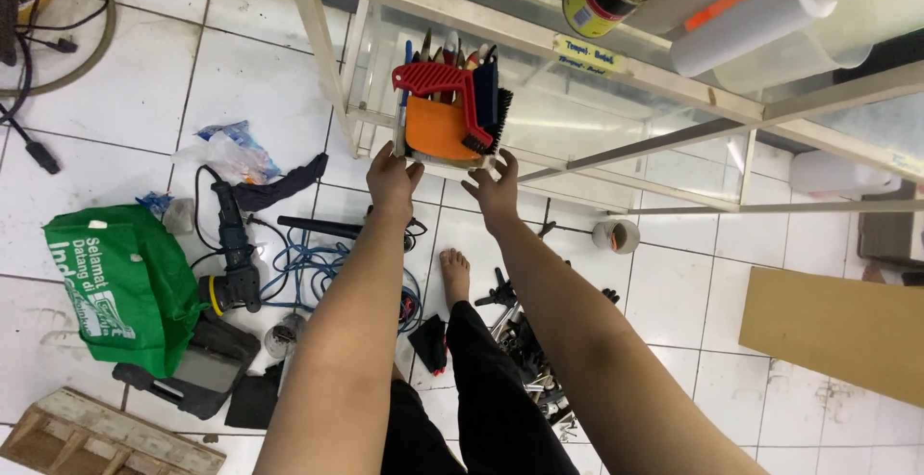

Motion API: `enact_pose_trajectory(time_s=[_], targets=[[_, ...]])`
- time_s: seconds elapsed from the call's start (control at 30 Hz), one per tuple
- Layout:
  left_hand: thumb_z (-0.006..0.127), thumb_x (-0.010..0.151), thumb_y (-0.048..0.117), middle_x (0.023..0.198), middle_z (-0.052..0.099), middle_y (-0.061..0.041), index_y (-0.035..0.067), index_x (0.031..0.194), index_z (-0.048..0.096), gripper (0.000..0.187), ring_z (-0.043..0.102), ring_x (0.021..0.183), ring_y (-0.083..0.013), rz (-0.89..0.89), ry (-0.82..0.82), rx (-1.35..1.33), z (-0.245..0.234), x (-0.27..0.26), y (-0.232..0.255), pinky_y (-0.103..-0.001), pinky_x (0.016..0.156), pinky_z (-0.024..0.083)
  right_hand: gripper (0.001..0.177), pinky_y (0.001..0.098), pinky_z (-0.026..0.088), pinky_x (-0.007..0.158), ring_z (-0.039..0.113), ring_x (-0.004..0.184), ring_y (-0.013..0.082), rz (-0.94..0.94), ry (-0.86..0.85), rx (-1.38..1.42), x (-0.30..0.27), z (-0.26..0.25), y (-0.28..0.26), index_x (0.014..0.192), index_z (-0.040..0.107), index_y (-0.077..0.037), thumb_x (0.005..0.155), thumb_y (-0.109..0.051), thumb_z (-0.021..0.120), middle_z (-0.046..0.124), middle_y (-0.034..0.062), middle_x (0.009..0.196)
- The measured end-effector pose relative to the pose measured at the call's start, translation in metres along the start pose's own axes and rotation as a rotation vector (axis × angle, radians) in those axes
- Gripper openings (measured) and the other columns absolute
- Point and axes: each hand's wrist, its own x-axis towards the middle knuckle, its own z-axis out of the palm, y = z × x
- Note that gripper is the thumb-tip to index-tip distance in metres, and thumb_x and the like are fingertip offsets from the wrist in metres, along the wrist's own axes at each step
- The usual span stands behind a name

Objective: Storing detailing brushes into a holder and organizing tape rolls on the floor.

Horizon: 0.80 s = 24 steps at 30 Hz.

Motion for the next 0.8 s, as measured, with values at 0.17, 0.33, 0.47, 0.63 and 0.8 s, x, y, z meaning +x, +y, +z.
enact_pose_trajectory(time_s=[0.17, 0.33, 0.47, 0.63, 0.8], targets=[[0.042, 0.105, 0.010, 0.160, 0.023, -0.024, 0.016, 0.159, 0.025, 0.058, 0.056, 0.128, -0.0380, -0.035, -0.019, -0.018, 0.007, -0.011, -0.008, -0.044, 0.107, 0.057, 0.043, 0.0477, 0.056, 0.105, 0.054, 0.126, 0.0426, -0.402, -0.040, -0.779, -0.001, -0.026, 0.033, 0.135, 0.051, -0.015, 0.094, -0.013, 0.065, 0.033, 0.0207, 0.140], [0.042, 0.105, 0.011, 0.159, 0.021, -0.025, 0.024, 0.161, 0.019, 0.063, 0.054, 0.129, -0.0397, -0.046, 0.018, -0.103, 0.019, -0.020, -0.005, -0.045, 0.108, 0.056, 0.036, 0.0506, 0.048, 0.113, 0.046, 0.134, 0.0452, -0.785, -0.091, -1.207, 0.011, -0.031, 0.047, 0.131, 0.062, -0.008, 0.095, -0.010, 0.061, 0.033, 0.0248, 0.147], [0.044, 0.103, 0.009, 0.160, 0.021, -0.023, 0.029, 0.162, 0.016, 0.068, 0.051, 0.133, -0.0378, -0.002, -0.012, -0.119, 0.028, -0.032, 0.003, -0.044, 0.113, 0.051, 0.055, 0.0470, 0.040, 0.118, 0.022, 0.147, 0.0445, -0.739, -0.283, -1.465, 0.016, -0.035, 0.038, 0.152, 0.036, -0.020, 0.098, -0.011, 0.049, 0.020, 0.0205, 0.158], [0.047, 0.101, 0.007, 0.164, 0.017, -0.021, 0.030, 0.163, 0.002, 0.080, 0.037, 0.143, -0.0425, 0.019, -0.080, -0.106, 0.030, -0.021, 0.002, -0.050, 0.119, 0.039, 0.072, 0.0430, 0.028, 0.125, -0.002, 0.154, 0.0437, -0.458, -0.470, -1.783, 0.004, -0.015, 0.003, 0.164, 0.008, -0.026, 0.102, -0.024, 0.045, -0.001, 0.0176, 0.168], [0.052, 0.095, 0.004, 0.164, 0.006, -0.027, 0.023, 0.162, -0.009, 0.093, 0.025, 0.149, -0.0433, 0.118, -0.140, 0.139, 0.028, 0.002, -0.009, -0.050, 0.118, 0.040, 0.082, 0.0436, 0.022, 0.125, -0.006, 0.153, 0.0454, -0.376, -0.428, -2.041, -0.002, 0.003, -0.009, 0.163, -0.006, -0.027, 0.101, -0.028, 0.048, -0.009, 0.0198, 0.168]])
